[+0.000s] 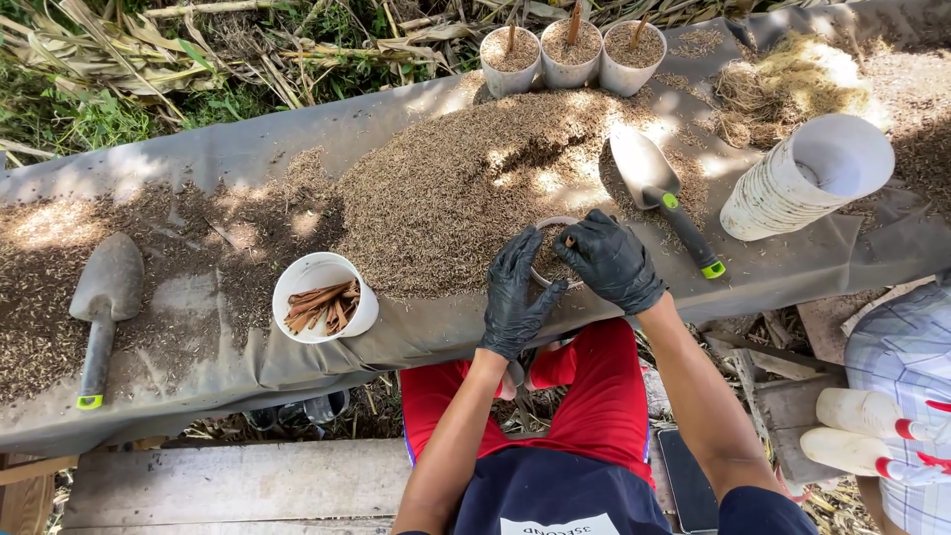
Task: Filling a small plastic cup with soil substrate using a hand trowel and leveling it by hand.
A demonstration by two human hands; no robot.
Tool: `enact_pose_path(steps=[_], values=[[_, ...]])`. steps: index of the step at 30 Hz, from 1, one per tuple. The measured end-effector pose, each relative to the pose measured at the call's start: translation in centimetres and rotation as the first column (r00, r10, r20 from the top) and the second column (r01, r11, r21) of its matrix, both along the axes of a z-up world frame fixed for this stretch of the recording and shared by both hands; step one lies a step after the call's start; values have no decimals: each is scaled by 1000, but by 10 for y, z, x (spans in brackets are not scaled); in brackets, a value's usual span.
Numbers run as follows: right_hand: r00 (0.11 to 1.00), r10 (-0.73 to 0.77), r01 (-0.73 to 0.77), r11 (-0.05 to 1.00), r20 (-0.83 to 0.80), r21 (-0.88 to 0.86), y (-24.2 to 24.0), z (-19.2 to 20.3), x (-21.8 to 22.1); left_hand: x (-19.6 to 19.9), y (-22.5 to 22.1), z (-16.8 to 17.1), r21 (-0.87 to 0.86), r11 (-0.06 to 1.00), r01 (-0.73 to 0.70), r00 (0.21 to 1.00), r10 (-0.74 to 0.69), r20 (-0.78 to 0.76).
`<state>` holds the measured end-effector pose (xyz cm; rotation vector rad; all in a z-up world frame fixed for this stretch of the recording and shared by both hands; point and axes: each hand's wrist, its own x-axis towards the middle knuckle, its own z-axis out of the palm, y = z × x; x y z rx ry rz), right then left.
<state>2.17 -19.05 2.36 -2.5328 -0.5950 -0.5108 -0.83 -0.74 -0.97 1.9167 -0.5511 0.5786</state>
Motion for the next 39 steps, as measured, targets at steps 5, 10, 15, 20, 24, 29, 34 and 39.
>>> enact_pose_path(steps=[5, 10, 15, 20, 24, 29, 34, 39], values=[[996, -94, 94, 996, 1, 10, -9, 30, -26, -4, 8, 14, 96, 994, -55, 998, 53, 22], [976, -97, 107, 993, 193, -42, -27, 0, -43, -1, 24, 24, 244, 961, -134, 983, 99, 152], [978, -116, 139, 982, 175, -128, -12, 21, -54, -1, 15, 24, 513, 854, -89, 979, -21, 205], [990, 26, -18, 998, 138, -62, -18, -9, -47, -2, 17, 20, 470, 878, -88, 985, 8, 170], [987, 13, 11, 989, 158, -149, -38, -23, -29, 0, 18, 12, 454, 889, -55, 990, -10, 138], [994, 62, -53, 993, 85, -104, -35, -24, -24, 17, 15, 13, 492, 867, -77, 986, -8, 167], [995, 36, -25, 994, 96, -109, -37, -10, -24, 28, 17, 18, 553, 833, -4, 987, -85, 135], [991, 50, -33, 991, 125, -131, -39, -21, -23, 29, 21, 23, 595, 803, 14, 983, -121, 141]])
